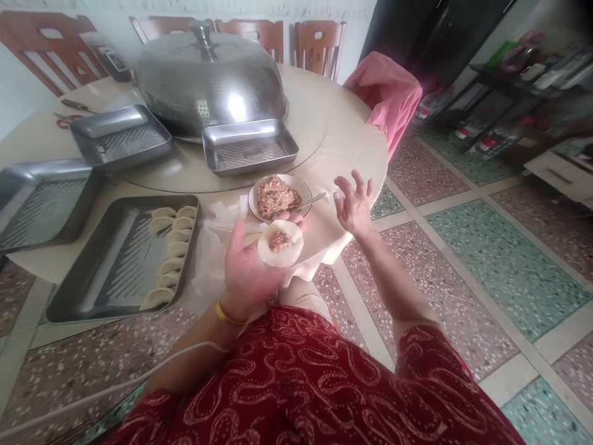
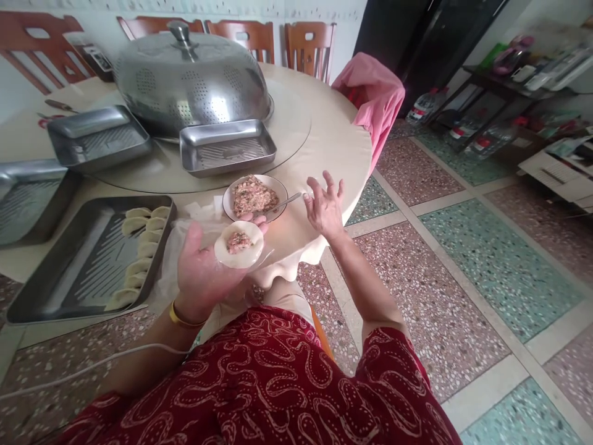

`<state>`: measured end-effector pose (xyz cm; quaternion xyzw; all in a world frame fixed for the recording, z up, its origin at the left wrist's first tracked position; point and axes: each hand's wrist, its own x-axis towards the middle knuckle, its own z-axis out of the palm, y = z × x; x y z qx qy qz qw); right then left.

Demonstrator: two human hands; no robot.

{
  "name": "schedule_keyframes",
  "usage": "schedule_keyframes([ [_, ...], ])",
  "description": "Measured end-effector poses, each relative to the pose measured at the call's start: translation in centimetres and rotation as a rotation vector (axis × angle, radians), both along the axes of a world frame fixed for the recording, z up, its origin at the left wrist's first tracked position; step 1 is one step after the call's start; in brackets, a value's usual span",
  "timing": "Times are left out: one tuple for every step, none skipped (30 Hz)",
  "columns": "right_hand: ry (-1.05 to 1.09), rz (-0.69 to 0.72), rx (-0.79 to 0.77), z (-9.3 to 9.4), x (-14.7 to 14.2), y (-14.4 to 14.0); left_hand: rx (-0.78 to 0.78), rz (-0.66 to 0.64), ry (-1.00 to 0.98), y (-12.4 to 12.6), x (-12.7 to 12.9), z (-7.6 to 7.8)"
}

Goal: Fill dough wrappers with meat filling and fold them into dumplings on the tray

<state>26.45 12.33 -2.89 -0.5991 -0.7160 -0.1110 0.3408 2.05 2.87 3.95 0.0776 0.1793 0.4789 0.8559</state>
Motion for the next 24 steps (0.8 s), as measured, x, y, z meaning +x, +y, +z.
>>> schedule_keyframes([
  [-0.012,-0.005,-0.026,-0.1,0.2,0.7,-0.009,0.003,-0.002,0.0,0.0,0.0],
  [-0.026,-0.005,-0.049,-0.2,0.4,1.2,-0.022,0.006,-0.004,-0.1,0.0,0.1],
  [-0.041,-0.001,-0.07,-0.2,0.5,1.6,-0.036,0.009,-0.008,-0.1,0.0,0.2],
  [-0.052,0.003,-0.084,-0.3,0.6,1.8,-0.047,0.014,-0.013,-0.1,0.0,0.2],
  [-0.059,0.006,-0.091,-0.3,0.7,1.9,-0.057,0.017,-0.017,-0.1,0.0,0.3],
  [-0.059,0.004,-0.088,-0.3,0.8,1.9,-0.065,0.021,-0.02,-0.1,0.0,0.3],
  [-0.054,-0.003,-0.08,-0.4,1.0,1.9,-0.069,0.024,-0.022,0.0,0.0,0.4],
  [-0.045,-0.016,-0.068,-0.4,1.1,1.9,-0.073,0.025,-0.023,0.0,0.0,0.4],
  [-0.035,-0.03,-0.057,-0.4,1.3,1.9,-0.075,0.025,-0.024,0.0,0.0,0.5],
  [-0.027,-0.042,-0.049,-0.5,1.6,1.9,-0.077,0.024,-0.024,0.1,0.0,0.5],
  [-0.02,-0.049,-0.046,-0.6,1.8,1.9,-0.081,0.021,-0.023,0.1,0.0,0.6],
  [-0.015,-0.049,-0.05,-0.7,2.0,2.0,-0.086,0.021,-0.02,0.1,0.1,0.6],
  [-0.012,-0.046,-0.057,-0.8,2.2,2.0,-0.093,0.022,-0.016,0.1,0.1,0.7],
  [-0.008,-0.042,-0.067,-1.0,2.4,2.1,-0.101,0.027,-0.011,0.1,0.1,0.8],
  [-0.006,-0.038,-0.076,-1.1,2.5,2.2,-0.111,0.033,-0.005,0.1,0.2,0.8],
  [-0.004,-0.035,-0.084,-1.2,2.6,2.2,-0.119,0.037,0.0,0.1,0.2,0.9],
  [-0.003,-0.033,-0.088,-1.3,2.6,2.3,-0.124,0.041,0.002,0.1,0.2,0.9],
  [-0.001,-0.031,-0.087,-1.4,2.6,2.3,-0.126,0.042,0.001,0.1,0.2,0.9],
  [0.002,-0.03,-0.079,-1.4,2.6,2.3,-0.128,0.04,-0.001,0.1,0.1,0.8],
  [0.006,-0.032,-0.067,-1.4,2.6,2.3,-0.126,0.038,-0.004,0.1,0.1,0.8],
  [0.01,-0.034,-0.054,-1.3,2.6,2.3,-0.123,0.036,-0.006,0.1,0.1,0.8],
  [0.011,-0.036,-0.047,-1.2,2.7,2.3,-0.12,0.035,-0.007,0.1,0.0,0.7],
  [0.01,-0.035,-0.047,-1.0,2.7,2.2,-0.118,0.034,-0.006,0.1,0.0,0.7],
  [0.012,-0.032,-0.053,-0.8,2.8,2.0,-0.114,0.034,-0.009,0.2,0.0,0.7],
])
